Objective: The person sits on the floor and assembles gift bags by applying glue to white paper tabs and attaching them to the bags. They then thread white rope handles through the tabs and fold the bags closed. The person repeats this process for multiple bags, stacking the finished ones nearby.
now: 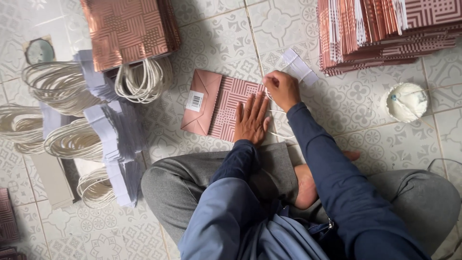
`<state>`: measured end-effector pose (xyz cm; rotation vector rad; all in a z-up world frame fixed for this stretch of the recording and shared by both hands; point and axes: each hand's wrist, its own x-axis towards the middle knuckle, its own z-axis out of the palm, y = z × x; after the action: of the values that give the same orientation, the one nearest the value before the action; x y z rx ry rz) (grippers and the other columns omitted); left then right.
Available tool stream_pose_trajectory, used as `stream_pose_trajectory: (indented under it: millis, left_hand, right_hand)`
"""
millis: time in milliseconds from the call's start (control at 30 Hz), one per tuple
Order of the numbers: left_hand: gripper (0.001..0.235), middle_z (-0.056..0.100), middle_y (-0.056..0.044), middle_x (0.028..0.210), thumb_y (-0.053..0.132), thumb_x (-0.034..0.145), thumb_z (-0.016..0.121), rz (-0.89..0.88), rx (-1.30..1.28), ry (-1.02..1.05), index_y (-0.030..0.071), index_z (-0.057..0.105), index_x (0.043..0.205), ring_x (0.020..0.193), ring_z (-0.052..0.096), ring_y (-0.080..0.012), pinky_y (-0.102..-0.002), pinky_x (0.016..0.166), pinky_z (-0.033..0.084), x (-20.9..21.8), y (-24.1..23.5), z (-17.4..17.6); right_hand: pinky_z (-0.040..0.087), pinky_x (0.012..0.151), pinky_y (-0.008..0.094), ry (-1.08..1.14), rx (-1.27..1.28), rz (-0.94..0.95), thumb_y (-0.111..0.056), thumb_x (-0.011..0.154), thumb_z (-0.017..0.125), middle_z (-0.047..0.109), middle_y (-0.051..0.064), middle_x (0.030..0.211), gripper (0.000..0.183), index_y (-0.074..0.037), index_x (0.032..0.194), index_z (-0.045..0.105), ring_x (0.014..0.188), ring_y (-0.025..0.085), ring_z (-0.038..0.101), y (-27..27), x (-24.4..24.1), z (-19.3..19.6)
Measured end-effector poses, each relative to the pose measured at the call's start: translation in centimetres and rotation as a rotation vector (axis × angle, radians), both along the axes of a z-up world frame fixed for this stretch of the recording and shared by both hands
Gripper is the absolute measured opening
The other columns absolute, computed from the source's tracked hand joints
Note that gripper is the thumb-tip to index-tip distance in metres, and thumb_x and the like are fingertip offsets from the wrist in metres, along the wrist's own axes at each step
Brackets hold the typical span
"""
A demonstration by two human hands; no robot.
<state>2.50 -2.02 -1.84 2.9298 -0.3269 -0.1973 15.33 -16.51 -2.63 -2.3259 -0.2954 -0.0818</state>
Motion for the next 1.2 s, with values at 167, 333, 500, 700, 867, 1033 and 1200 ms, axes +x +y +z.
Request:
stream_pose_trajectory:
  millis: [167,333,500,700,867,1033,1200]
  left_hand:
    - [0.066,0.003,0.002,0.174,0.058,0.106,0.014,0.008,-0.045,-0.046,0.031,0.005,0.166,0.16,0.001,-0.0243,-0.055,0.128,0.004,-0.2,0.2,-2.3]
    - [0.061,0.029,0.008,0.165,0.042,0.101,0.044,0.002,-0.07,-0.214,0.035,0.03,0.16,0.149,0.03,-0.0203,-0.053,0.118,0.028,4.4,1.3,-6.7]
    - [0.038,0.04,0.001,0.143,0.014,0.095,0.055,0.045,-0.008,-0.177,0.028,0.053,0.13,0.138,0.037,-0.0257,-0.067,0.117,0.019,10.0,4.5,-4.8]
    - [0.03,0.047,0.004,0.105,0.013,0.075,0.071,-0.027,0.081,-0.114,0.026,0.058,0.099,0.108,0.058,-0.0254,-0.074,0.115,0.016,14.8,6.4,-7.0]
    - [0.019,0.055,0.005,0.108,0.026,0.082,0.079,-0.074,-0.043,-0.118,0.029,0.068,0.097,0.102,0.067,-0.0258,-0.061,0.11,0.033,13.6,7.1,2.1]
    - [0.007,0.06,0.01,0.093,0.028,0.089,0.07,-0.205,-0.051,-0.491,0.03,0.064,0.087,0.089,0.067,-0.0162,-0.047,0.102,0.044,8.6,7.0,15.2]
    - [0.008,0.051,0.001,0.081,0.016,0.09,0.07,-0.256,-0.15,-0.883,0.024,0.066,0.087,0.075,0.059,-0.0204,-0.038,0.084,0.049,2.3,6.2,15.0]
  right_hand:
    - [0.057,0.069,0.032,0.143,0.101,-0.076,-0.028,0.094,0.072,0.073,-0.001,0.075,0.022,-0.024,0.115,0.069,0.07,0.017,0.071,-2.4,-3.6,8.5]
    - [0.056,0.084,0.033,0.152,0.157,-0.149,-0.024,0.099,0.069,0.077,0.005,0.093,0.036,-0.014,0.127,0.047,0.086,0.021,0.073,-6.8,-9.6,18.1]
    - [0.055,0.081,0.022,0.241,0.552,-0.226,-0.015,0.104,0.064,0.076,0.013,0.105,0.025,-0.007,0.127,0.06,0.083,0.009,0.067,-10.2,-13.7,19.0]
    - [0.053,0.069,0.021,0.695,1.024,-0.173,-0.019,0.096,0.063,0.077,0.016,0.111,0.019,-0.012,0.114,0.059,0.075,0.009,0.066,-7.2,-16.1,11.4]
    - [0.059,0.091,0.038,0.911,1.301,-0.128,-0.012,0.103,0.057,0.071,0.007,0.106,0.011,-0.014,0.113,0.055,0.1,0.024,0.072,-4.2,-16.1,10.5]
    - [0.051,0.109,0.048,0.759,1.558,0.083,-0.012,0.097,0.062,0.063,0.009,0.139,0.004,-0.016,0.099,0.063,0.125,0.031,0.064,-5.2,-15.3,16.7]
    - [0.053,0.101,0.05,0.595,1.424,0.321,-0.01,0.098,0.056,0.062,0.02,0.133,0.006,-0.005,0.101,0.053,0.122,0.034,0.064,-10.9,-15.7,14.0]
